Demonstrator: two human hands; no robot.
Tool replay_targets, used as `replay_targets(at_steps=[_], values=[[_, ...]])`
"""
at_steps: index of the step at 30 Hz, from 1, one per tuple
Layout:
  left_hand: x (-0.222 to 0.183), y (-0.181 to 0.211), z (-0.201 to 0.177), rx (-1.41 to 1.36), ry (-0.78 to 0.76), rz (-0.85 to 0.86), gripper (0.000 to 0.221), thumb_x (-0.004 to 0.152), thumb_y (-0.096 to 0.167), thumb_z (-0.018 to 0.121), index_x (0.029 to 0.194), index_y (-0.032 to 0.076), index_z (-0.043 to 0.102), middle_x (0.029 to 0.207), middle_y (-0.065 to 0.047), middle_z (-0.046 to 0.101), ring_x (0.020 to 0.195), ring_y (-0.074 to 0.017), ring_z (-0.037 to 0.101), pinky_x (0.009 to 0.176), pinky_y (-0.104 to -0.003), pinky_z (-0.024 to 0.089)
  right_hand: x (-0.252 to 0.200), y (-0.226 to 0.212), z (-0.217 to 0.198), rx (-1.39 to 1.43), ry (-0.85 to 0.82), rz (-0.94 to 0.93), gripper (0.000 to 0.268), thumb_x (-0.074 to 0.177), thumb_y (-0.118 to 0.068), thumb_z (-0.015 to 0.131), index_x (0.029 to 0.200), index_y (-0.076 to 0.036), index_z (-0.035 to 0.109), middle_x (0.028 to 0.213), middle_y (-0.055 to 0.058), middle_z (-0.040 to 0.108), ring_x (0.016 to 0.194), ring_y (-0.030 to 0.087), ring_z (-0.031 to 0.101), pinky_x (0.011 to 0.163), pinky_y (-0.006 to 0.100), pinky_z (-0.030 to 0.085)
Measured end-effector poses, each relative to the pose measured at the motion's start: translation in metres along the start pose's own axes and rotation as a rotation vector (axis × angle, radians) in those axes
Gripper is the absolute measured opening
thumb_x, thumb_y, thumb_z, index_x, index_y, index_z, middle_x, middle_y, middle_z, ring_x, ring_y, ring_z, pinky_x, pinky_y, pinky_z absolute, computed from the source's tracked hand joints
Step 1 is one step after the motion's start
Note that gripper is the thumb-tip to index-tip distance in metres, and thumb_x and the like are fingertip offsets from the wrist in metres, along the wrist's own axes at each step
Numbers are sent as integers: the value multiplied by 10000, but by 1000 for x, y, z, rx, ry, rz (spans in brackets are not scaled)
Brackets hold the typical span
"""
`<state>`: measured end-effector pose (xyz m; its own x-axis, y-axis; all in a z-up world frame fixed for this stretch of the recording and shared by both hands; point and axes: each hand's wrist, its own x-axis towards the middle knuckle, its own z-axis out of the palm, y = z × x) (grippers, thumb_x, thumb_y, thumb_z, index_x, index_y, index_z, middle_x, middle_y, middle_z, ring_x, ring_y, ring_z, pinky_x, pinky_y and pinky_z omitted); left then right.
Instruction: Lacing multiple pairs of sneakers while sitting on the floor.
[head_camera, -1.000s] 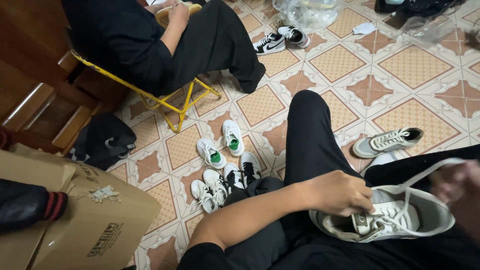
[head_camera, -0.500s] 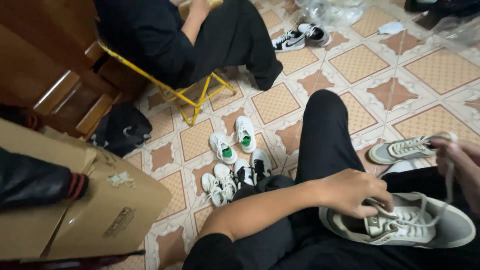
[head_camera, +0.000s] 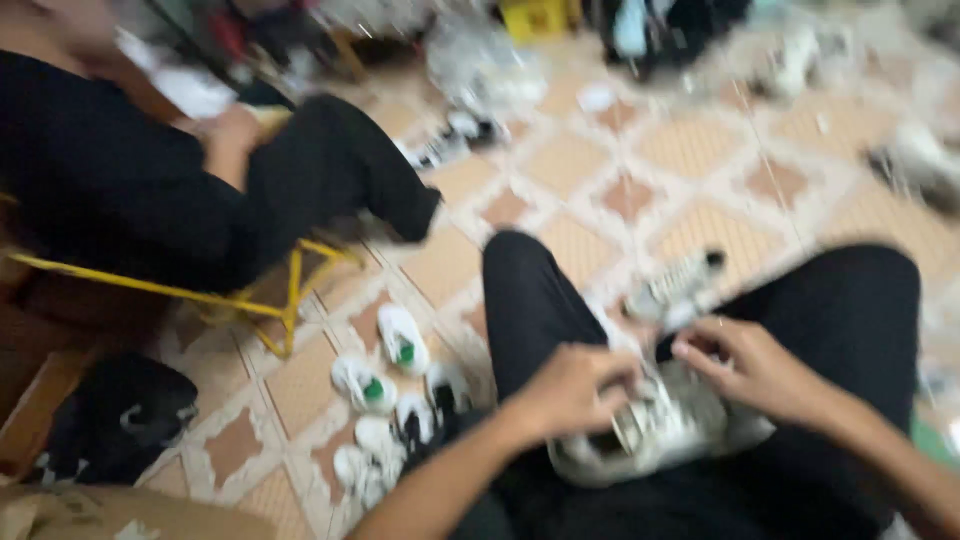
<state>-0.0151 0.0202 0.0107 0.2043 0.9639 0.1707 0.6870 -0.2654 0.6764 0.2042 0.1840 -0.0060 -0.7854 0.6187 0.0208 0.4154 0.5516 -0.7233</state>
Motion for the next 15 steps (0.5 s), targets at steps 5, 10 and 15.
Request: replay_targets(at_steps=[5,10,15], values=[[-13,22,5,-32,47,-29,162,755,104,611,878,192,669,856,-38,752,781,-239,729,707,-370,496,-85,-37,1,-86,-140,-217,190,957,-316,650,881,-154,712,826,32,722,787,228,673,790,382,500],[-11,41,-5,-54,89,-77,205,785,-36,618,815,155,682,946,28,747,865,-191,735,765,-328,523,-100,-55,9,-91,-243,-289,259,922,-374,691,1051,-153,730,983,40,723,926,244,685,1259,551,302],[-16,36,2,30,93,-46,199,827,30,679,853,164,823,1076,5,780,908,-186,759,790,-326,579,-100,-47,13,-78,-242,-246,230,945,-374,691,1050,-172,722,963,21,705,881,218,676,954,399,510]])
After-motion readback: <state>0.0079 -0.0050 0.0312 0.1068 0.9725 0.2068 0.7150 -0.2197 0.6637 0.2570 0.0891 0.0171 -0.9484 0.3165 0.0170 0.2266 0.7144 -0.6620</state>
